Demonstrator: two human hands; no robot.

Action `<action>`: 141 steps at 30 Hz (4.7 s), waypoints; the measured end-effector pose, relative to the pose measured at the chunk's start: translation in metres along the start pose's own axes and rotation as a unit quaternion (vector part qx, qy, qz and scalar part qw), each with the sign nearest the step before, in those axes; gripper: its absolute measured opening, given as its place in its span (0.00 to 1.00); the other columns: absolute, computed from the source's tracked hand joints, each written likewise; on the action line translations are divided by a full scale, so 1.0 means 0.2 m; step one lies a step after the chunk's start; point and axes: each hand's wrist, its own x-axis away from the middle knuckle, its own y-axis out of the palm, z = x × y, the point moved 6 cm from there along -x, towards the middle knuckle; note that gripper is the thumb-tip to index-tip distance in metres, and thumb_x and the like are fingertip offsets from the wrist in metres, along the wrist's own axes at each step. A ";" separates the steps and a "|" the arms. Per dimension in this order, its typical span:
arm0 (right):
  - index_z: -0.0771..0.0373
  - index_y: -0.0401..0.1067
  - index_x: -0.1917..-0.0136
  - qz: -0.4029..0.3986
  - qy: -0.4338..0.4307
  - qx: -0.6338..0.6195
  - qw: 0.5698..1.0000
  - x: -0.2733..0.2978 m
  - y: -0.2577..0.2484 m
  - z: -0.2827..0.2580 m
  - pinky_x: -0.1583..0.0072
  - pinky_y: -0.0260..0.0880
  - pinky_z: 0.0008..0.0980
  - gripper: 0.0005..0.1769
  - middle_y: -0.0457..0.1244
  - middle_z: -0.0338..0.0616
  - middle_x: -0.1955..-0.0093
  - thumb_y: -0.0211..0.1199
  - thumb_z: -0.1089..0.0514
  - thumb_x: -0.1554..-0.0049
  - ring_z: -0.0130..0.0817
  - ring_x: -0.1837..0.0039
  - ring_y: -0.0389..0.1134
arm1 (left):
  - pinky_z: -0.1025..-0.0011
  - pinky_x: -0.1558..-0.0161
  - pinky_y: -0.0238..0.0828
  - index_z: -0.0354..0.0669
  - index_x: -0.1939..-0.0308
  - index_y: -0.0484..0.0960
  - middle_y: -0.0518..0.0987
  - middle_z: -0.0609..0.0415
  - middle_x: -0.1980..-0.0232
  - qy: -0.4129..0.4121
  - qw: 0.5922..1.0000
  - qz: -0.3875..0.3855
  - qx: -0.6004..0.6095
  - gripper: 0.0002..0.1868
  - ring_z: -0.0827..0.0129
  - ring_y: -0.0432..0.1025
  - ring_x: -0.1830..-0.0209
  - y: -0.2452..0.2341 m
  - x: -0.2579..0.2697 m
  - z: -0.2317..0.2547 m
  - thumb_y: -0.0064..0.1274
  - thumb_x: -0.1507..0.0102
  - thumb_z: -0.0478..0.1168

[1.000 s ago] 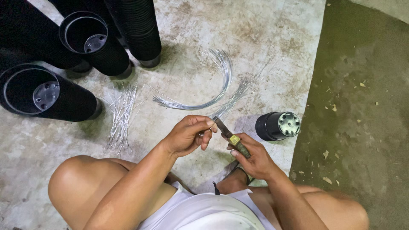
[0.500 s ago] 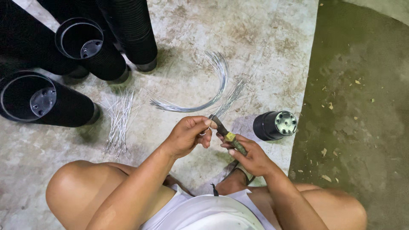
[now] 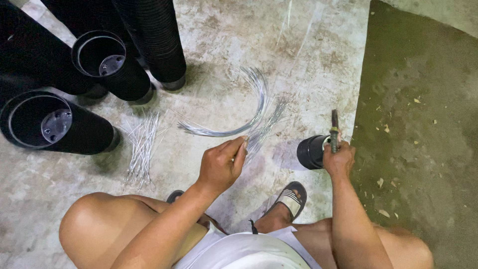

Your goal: The person sits on the floor and repeatedly picks up thin metal wires, bends them into loops by hand, and uses pliers to twist and secure the ends. The finished wire loops are placed in a pile on the floor.

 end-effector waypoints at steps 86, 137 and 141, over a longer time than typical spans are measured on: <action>0.71 0.77 0.60 -0.263 0.090 -0.375 0.884 0.43 0.04 -0.60 0.65 0.63 0.31 0.24 0.61 0.41 0.71 0.55 0.49 0.34 0.28 0.69 0.62 | 0.74 0.71 0.73 0.35 0.61 0.84 0.78 0.55 0.76 -0.336 0.842 -0.340 0.250 0.15 0.75 0.75 0.77 0.54 0.39 -0.34 0.50 0.32 0.45; 0.57 0.75 0.43 -0.494 -0.266 -0.017 0.828 0.85 0.27 -0.74 0.47 0.71 0.44 0.20 0.72 0.45 0.57 0.65 0.46 0.45 0.48 0.50 0.72 | 0.58 0.47 0.78 0.40 0.51 0.88 0.84 0.40 0.46 -0.523 0.753 -0.218 -0.336 0.15 0.50 0.79 0.45 0.00 0.78 -1.65 0.45 0.32 0.37; 0.56 0.75 0.42 -0.492 -0.269 -0.006 0.828 0.84 0.28 -0.73 0.47 0.71 0.45 0.20 0.71 0.46 0.56 0.65 0.47 0.45 0.48 0.49 0.72 | 0.60 0.46 0.77 0.42 0.47 0.88 0.82 0.44 0.40 -0.604 0.680 -0.182 -0.374 0.17 0.54 0.77 0.40 -0.28 0.92 -1.79 0.47 0.34 0.39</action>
